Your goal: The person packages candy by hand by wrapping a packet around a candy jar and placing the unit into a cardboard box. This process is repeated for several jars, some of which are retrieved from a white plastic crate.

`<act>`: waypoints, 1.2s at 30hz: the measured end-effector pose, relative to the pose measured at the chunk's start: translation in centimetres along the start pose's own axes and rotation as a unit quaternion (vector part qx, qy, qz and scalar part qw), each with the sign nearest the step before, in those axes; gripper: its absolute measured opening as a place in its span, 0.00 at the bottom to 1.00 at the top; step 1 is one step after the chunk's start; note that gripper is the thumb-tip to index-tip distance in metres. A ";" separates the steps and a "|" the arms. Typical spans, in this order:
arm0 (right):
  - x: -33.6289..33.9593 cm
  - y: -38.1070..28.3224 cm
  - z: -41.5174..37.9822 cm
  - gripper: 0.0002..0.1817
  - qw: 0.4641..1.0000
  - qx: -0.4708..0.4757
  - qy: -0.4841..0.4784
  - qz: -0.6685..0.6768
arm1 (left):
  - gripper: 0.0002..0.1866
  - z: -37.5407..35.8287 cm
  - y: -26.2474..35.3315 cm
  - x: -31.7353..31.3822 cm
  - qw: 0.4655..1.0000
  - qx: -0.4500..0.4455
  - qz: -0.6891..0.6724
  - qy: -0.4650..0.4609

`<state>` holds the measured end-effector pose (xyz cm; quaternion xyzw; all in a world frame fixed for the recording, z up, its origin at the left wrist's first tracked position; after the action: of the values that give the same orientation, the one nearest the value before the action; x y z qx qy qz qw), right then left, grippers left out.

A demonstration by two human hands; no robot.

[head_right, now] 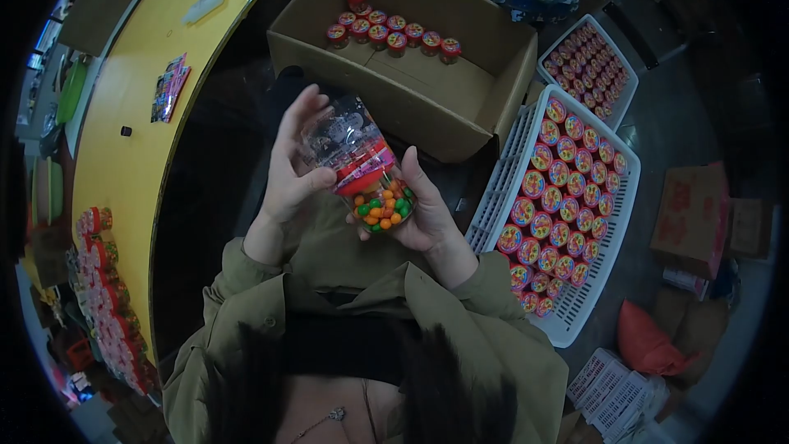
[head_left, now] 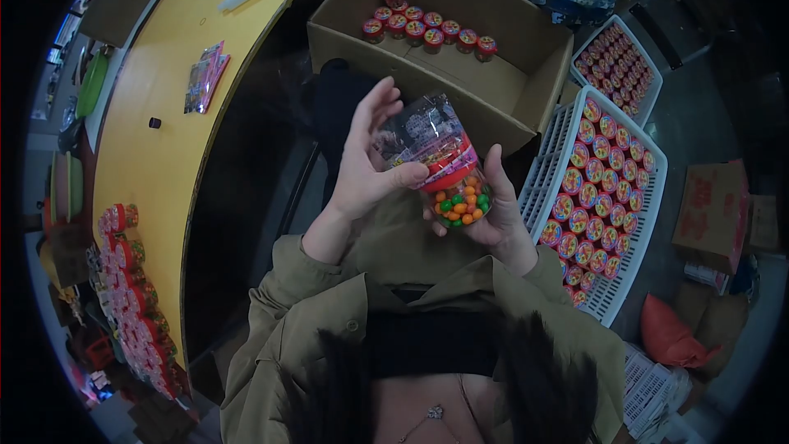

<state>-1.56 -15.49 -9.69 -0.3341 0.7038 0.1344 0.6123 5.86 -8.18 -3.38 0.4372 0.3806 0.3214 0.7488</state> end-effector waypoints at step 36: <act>-4.9 -5.7 -4.9 0.42 0.642 0.469 0.152 -0.588 | 0.36 -2.7 -2.1 -5.5 0.942 0.216 -0.254 -0.035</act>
<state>-1.62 -21.14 -2.70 -0.3614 0.4113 -0.6542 0.5217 1.10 -12.38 -4.58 0.4880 0.5129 0.0154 0.7061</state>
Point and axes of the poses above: each hand's wrist, its own z-axis towards the middle knuckle, its own x-axis out of the back of the hand, y = z × x, the point moved 10 cm from there along z, towards the middle knuckle, and after that the axes turned 7 degrees about -x, right-handed, at the moved point
